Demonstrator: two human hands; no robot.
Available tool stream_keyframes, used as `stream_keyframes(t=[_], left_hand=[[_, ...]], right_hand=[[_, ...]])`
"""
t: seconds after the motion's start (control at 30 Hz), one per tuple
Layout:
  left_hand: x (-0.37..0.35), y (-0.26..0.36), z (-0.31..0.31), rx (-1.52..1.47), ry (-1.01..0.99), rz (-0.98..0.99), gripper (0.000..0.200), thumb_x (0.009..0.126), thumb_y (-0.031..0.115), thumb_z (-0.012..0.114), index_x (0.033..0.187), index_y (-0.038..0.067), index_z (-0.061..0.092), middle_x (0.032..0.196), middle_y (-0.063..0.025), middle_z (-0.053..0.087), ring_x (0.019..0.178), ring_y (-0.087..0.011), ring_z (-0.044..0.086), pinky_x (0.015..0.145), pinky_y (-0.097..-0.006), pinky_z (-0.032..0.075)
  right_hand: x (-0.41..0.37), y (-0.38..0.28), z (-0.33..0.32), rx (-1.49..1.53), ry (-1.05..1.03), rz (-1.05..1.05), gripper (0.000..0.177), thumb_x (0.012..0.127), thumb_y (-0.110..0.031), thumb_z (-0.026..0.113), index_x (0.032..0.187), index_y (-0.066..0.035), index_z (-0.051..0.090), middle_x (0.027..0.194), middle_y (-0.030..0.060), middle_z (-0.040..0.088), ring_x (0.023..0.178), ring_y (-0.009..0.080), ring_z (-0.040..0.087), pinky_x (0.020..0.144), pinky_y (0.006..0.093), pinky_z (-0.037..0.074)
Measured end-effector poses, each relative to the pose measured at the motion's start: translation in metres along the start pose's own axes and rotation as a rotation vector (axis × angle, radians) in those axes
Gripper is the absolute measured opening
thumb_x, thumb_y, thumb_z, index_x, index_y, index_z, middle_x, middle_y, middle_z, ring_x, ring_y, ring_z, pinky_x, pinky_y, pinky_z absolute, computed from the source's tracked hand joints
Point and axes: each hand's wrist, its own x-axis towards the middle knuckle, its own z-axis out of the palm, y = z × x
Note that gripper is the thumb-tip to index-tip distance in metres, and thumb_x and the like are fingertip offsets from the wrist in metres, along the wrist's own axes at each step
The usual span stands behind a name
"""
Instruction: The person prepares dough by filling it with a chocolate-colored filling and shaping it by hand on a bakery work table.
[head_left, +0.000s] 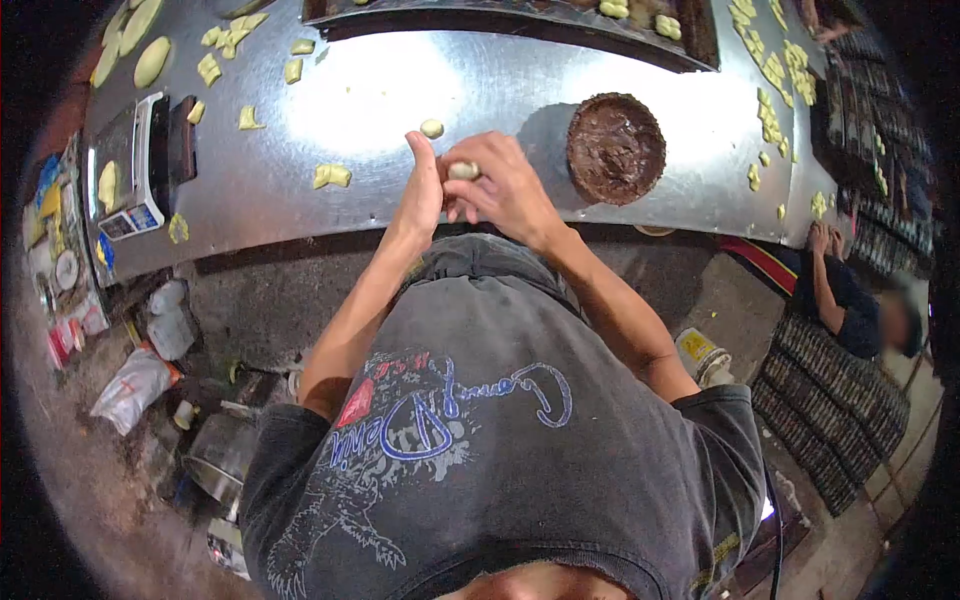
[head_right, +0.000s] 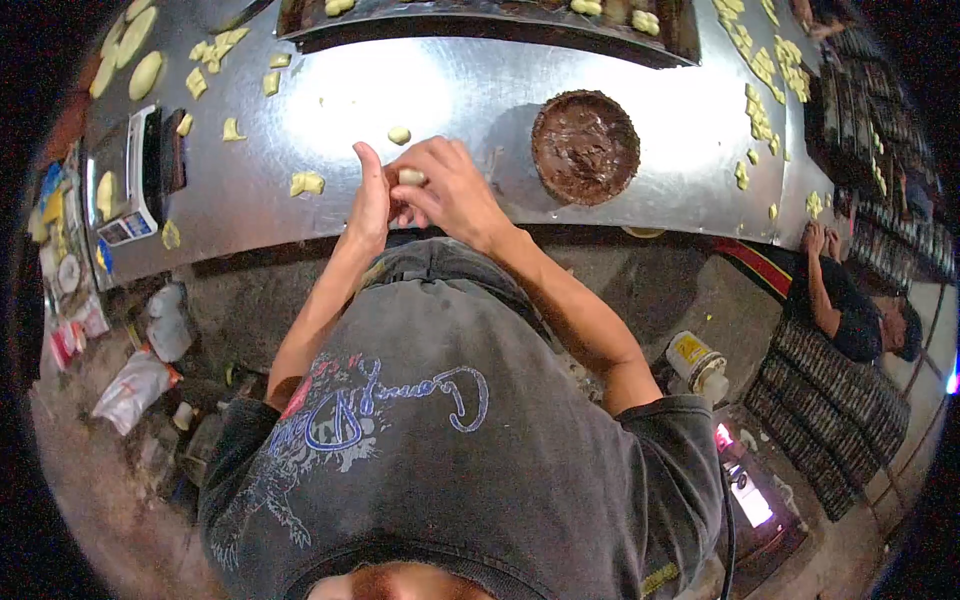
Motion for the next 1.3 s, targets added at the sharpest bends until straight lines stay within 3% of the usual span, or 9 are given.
stream_keyframes(t=[0.17, 0.3, 0.53, 0.63, 0.73, 0.87, 1.03, 1.27, 1.3], left_hand=[[-0.036, -0.021, -0.019, 0.046, 0.293, -0.141, 0.075, 0.105, 0.056, 0.041, 0.156, 0.003, 0.026, 0.121, -0.0153, 0.064, 0.077, -0.0153, 0.065, 0.065, -0.0273, 0.051], [-0.049, -0.035, -0.066, -0.011, 0.377, -0.011, 0.063, 0.106, 0.050, 0.045, 0.148, 0.003, 0.043, 0.117, -0.0091, 0.066, 0.088, -0.0118, 0.062, 0.079, -0.0292, 0.050], [-0.085, -0.030, -0.140, -0.010, 0.545, 0.085, 0.050, 0.107, 0.044, 0.046, 0.138, 0.006, 0.056, 0.117, -0.0057, 0.068, 0.093, -0.0105, 0.061, 0.082, -0.0281, 0.049], [-0.098, -0.039, -0.177, 0.018, 0.597, 0.128, 0.048, 0.107, 0.043, 0.047, 0.137, 0.007, 0.058, 0.117, -0.0045, 0.068, 0.093, -0.0105, 0.060, 0.084, -0.0273, 0.048], [-0.097, -0.046, -0.207, 0.188, 0.596, 0.105, 0.048, 0.106, 0.043, 0.048, 0.137, 0.008, 0.058, 0.119, -0.0061, 0.068, 0.097, -0.0142, 0.062, 0.088, -0.0287, 0.048], [-0.073, -0.063, -0.236, 0.633, 0.429, 0.206, 0.048, 0.104, 0.040, 0.050, 0.138, 0.007, 0.057, 0.126, -0.0132, 0.067, 0.111, -0.0262, 0.065, 0.096, -0.0358, 0.049], [-0.048, -0.091, -0.242, 1.515, 0.296, 0.316, 0.064, 0.098, 0.035, 0.056, 0.157, 0.021, 0.034, 0.162, 0.0016, 0.036, 0.150, -0.0455, 0.021, 0.111, -0.0761, -0.005], [-0.045, -0.083, -0.248, 1.449, 0.205, 0.254, 0.059, 0.098, 0.041, 0.058, 0.152, 0.020, 0.046, 0.163, -0.0034, 0.033, 0.150, -0.0443, 0.020, 0.110, -0.0772, -0.007], [-0.048, -0.068, -0.239, 1.479, 0.199, 0.229, 0.053, 0.099, 0.040, 0.057, 0.146, 0.017, 0.054, 0.159, -0.0096, 0.039, 0.148, -0.0432, 0.027, 0.117, -0.0694, 0.006]], right_hand=[[0.024, 0.034, 0.046, 0.206, -0.189, 0.273, 0.034, 0.088, -0.020, 0.075, 0.116, -0.004, 0.066, 0.120, 0.0161, 0.056, 0.098, 0.0326, 0.059, 0.090, 0.0400, 0.050], [0.069, 0.101, 0.106, -0.085, 0.079, 0.225, 0.033, 0.085, -0.022, 0.075, 0.111, -0.004, 0.067, 0.115, 0.0210, 0.052, 0.102, 0.0364, 0.061, 0.087, 0.0455, 0.053], [0.046, 0.110, 0.127, 0.119, -0.189, 0.472, 0.057, 0.075, -0.029, 0.080, 0.124, -0.007, 0.061, 0.130, 0.0241, 0.044, 0.118, 0.0407, 0.046, 0.101, 0.0478, 0.042], [0.031, 0.075, 0.126, -0.450, -0.295, 0.390, 0.059, 0.075, -0.031, 0.081, 0.126, -0.009, 0.060, 0.134, 0.0231, 0.041, 0.114, 0.0387, 0.050, 0.102, 0.0457, 0.040], [0.037, 0.040, 0.153, -0.677, 0.117, 0.065, 0.059, 0.077, -0.024, 0.080, 0.129, -0.009, 0.057, 0.126, 0.0202, 0.050, 0.103, 0.0383, 0.055, 0.096, 0.0460, 0.044], [0.058, 0.039, 0.219, -0.256, -0.144, 0.082, 0.057, 0.080, -0.022, 0.078, 0.131, -0.007, 0.055, 0.123, 0.0203, 0.057, 0.110, 0.0391, 0.054, 0.097, 0.0463, 0.043], [0.064, 0.008, 0.266, -0.044, -0.117, 0.170, 0.051, 0.082, -0.012, 0.072, 0.129, -0.004, 0.056, 0.120, 0.0206, 0.064, 0.111, 0.0411, 0.059, 0.095, 0.0472, 0.047], [0.004, 0.028, 0.159, 0.049, -0.616, 0.493, 0.034, 0.093, -0.017, 0.063, 0.125, -0.007, 0.064, 0.110, 0.0117, 0.069, 0.097, 0.0241, 0.064, 0.088, 0.0367, 0.050], [-0.001, 0.026, 0.150, 0.057, -0.628, 0.553, 0.035, 0.093, -0.016, 0.062, 0.127, -0.008, 0.065, 0.113, 0.0099, 0.069, 0.098, 0.0225, 0.064, 0.088, 0.0355, 0.050]])
